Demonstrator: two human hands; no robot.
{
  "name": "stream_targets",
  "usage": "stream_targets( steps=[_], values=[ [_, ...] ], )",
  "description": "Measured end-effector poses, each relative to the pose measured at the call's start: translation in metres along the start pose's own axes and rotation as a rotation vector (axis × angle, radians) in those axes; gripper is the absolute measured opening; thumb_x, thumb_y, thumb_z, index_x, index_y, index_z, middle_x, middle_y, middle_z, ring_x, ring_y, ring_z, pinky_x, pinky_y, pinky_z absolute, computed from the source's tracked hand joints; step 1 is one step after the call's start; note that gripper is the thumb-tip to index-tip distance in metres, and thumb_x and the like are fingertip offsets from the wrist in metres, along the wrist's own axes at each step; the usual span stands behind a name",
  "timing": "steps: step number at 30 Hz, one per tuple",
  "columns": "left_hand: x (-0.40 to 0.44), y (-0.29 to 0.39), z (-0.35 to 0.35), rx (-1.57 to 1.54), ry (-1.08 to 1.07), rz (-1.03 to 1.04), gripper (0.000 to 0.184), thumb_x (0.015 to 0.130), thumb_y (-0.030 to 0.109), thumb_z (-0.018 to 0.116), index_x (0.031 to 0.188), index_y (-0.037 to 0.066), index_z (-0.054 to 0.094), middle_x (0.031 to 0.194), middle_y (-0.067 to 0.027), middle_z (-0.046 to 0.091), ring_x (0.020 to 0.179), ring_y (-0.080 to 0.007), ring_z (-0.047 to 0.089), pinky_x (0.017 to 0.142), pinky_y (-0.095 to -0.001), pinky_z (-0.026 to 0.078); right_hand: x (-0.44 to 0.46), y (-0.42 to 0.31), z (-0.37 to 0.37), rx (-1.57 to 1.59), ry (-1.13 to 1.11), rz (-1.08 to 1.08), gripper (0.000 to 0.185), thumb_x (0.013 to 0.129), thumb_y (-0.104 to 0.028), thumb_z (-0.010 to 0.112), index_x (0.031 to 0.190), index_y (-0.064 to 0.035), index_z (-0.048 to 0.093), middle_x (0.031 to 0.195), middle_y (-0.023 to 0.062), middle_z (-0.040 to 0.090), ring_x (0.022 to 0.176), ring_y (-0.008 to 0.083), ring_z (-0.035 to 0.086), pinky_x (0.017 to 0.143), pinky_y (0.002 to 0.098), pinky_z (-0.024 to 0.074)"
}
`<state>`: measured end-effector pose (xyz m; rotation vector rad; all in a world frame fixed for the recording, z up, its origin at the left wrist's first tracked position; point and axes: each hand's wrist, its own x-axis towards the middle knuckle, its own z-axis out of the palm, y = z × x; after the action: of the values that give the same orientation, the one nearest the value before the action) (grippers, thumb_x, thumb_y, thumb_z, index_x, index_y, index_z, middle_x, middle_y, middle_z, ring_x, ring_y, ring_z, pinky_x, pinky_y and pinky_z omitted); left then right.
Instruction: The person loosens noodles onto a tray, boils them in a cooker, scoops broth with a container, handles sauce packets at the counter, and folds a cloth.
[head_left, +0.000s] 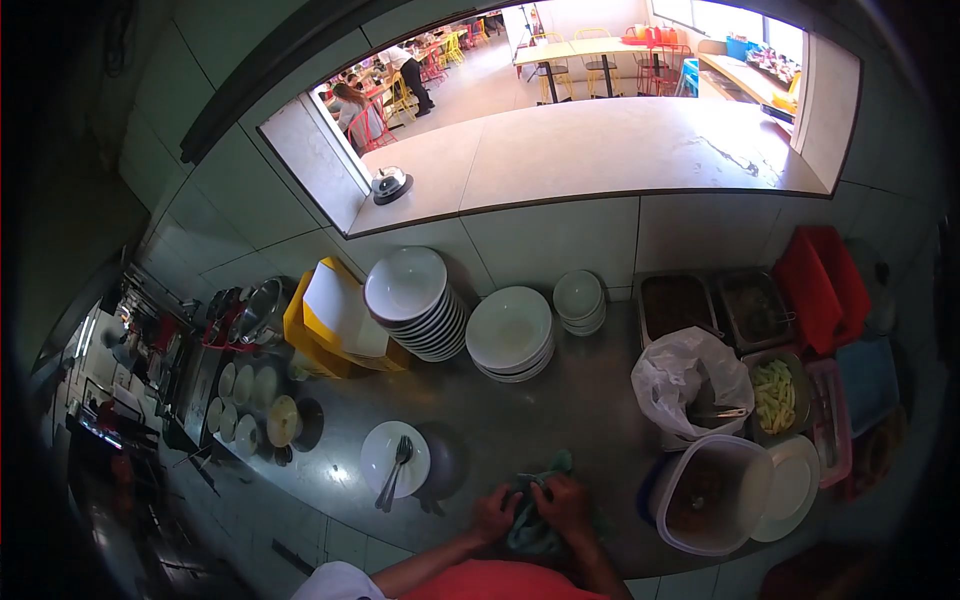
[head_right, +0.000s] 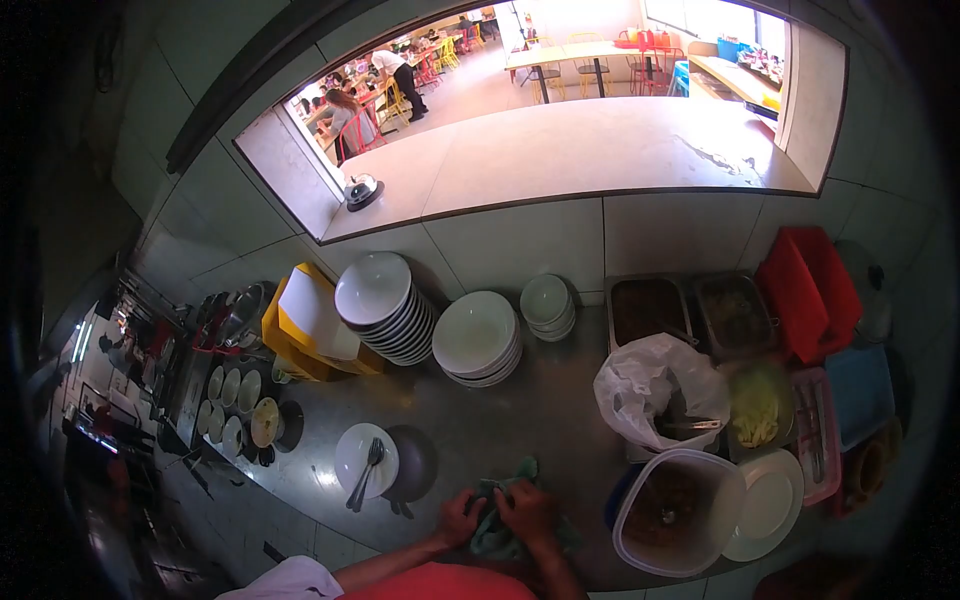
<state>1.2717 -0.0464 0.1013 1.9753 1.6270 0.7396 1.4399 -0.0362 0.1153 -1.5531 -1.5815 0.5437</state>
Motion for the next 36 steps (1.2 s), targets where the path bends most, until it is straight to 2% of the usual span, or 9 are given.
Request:
stream_targets(
  steps=[3, 5, 21, 24, 28, 31, 33, 36],
  values=[
    [0.002, 0.002, 0.0, -0.065, 0.016, 0.013, 0.019, 0.085, 0.023, 0.063, 0.089, 0.005, 0.058, 0.064, -0.0164, 0.058, 0.055, -0.0342, 0.059, 0.048, -0.0401, 0.044, -0.002, 0.002, 0.002, -0.01, 0.01, 0.002, 0.021, 0.074, -0.024, 0.07, 0.069, -0.0066, 0.059, 0.066, 0.011, 0.059, 0.057, 0.0312, 0.06, 0.05, 0.0397, 0.0469],
    [0.002, 0.003, -0.001, -0.055, 0.018, 0.014, 0.019, 0.085, 0.023, 0.063, 0.089, 0.005, 0.058, 0.064, -0.0166, 0.058, 0.055, -0.0342, 0.059, 0.048, -0.04, 0.044, -0.004, 0.006, 0.006, -0.016, -0.005, 0.025, 0.026, 0.076, -0.03, 0.068, 0.066, -0.0079, 0.059, 0.067, 0.009, 0.06, 0.056, 0.0304, 0.06, 0.049, 0.0406, 0.047],
    [0.003, 0.007, -0.002, -0.032, 0.018, 0.005, 0.016, 0.086, 0.022, 0.061, 0.087, 0.006, 0.057, 0.064, -0.0172, 0.057, 0.057, -0.0365, 0.059, 0.048, -0.0411, 0.043, -0.001, 0.001, 0.001, 0.007, 0.01, 0.014, 0.026, 0.076, -0.03, 0.068, 0.067, -0.0079, 0.058, 0.066, 0.0092, 0.059, 0.056, 0.0302, 0.06, 0.049, 0.0406, 0.0468],
    [0.002, 0.009, -0.005, -0.074, -0.032, -0.061, 0.016, 0.086, 0.021, 0.06, 0.087, 0.005, 0.057, 0.063, -0.0171, 0.057, 0.057, -0.037, 0.058, 0.048, -0.0414, 0.043, -0.001, 0.001, 0.0, -0.03, -0.019, 0.028, 0.025, 0.076, -0.03, 0.068, 0.067, -0.008, 0.059, 0.066, 0.0093, 0.059, 0.056, 0.0304, 0.06, 0.049, 0.0408, 0.0467],
    [0.004, 0.01, -0.004, -0.057, 0.0, -0.03, 0.018, 0.086, 0.022, 0.061, 0.087, 0.005, 0.057, 0.063, -0.0169, 0.057, 0.057, -0.0364, 0.059, 0.049, -0.0415, 0.043, 0.002, -0.004, -0.004, -0.029, -0.007, 0.002, 0.023, 0.075, -0.025, 0.07, 0.068, -0.0063, 0.058, 0.065, 0.0113, 0.059, 0.057, 0.0311, 0.06, 0.05, 0.0397, 0.0475],
    [0.004, 0.012, -0.005, -0.075, 0.01, -0.017, 0.02, 0.085, 0.023, 0.062, 0.086, 0.004, 0.057, 0.064, -0.0171, 0.058, 0.058, -0.0361, 0.059, 0.05, -0.0417, 0.044, 0.0, -0.001, 0.0, -0.024, 0.002, 0.003, 0.023, 0.075, -0.025, 0.07, 0.067, -0.0062, 0.058, 0.064, 0.0119, 0.058, 0.057, 0.0313, 0.06, 0.05, 0.0401, 0.047],
    [0.004, 0.009, -0.003, -0.064, 0.042, 0.059, 0.023, 0.085, 0.027, 0.062, 0.091, 0.006, 0.057, 0.071, -0.0186, 0.06, 0.064, -0.0398, 0.06, 0.052, -0.0452, 0.046, 0.0, 0.0, 0.0, -0.035, -0.009, -0.008, 0.023, 0.075, -0.024, 0.07, 0.068, -0.0061, 0.058, 0.064, 0.0123, 0.058, 0.058, 0.0313, 0.06, 0.05, 0.0404, 0.0465],
    [0.004, 0.013, -0.006, -0.108, 0.01, -0.005, 0.025, 0.084, 0.029, 0.063, 0.092, 0.006, 0.058, 0.075, -0.0184, 0.062, 0.069, -0.0399, 0.061, 0.057, -0.0454, 0.047, 0.001, 0.0, -0.002, 0.011, 0.004, -0.032, 0.022, 0.076, -0.022, 0.069, 0.068, -0.0044, 0.057, 0.064, 0.0142, 0.058, 0.057, 0.0328, 0.059, 0.05, 0.0407, 0.0447]
  ],
)
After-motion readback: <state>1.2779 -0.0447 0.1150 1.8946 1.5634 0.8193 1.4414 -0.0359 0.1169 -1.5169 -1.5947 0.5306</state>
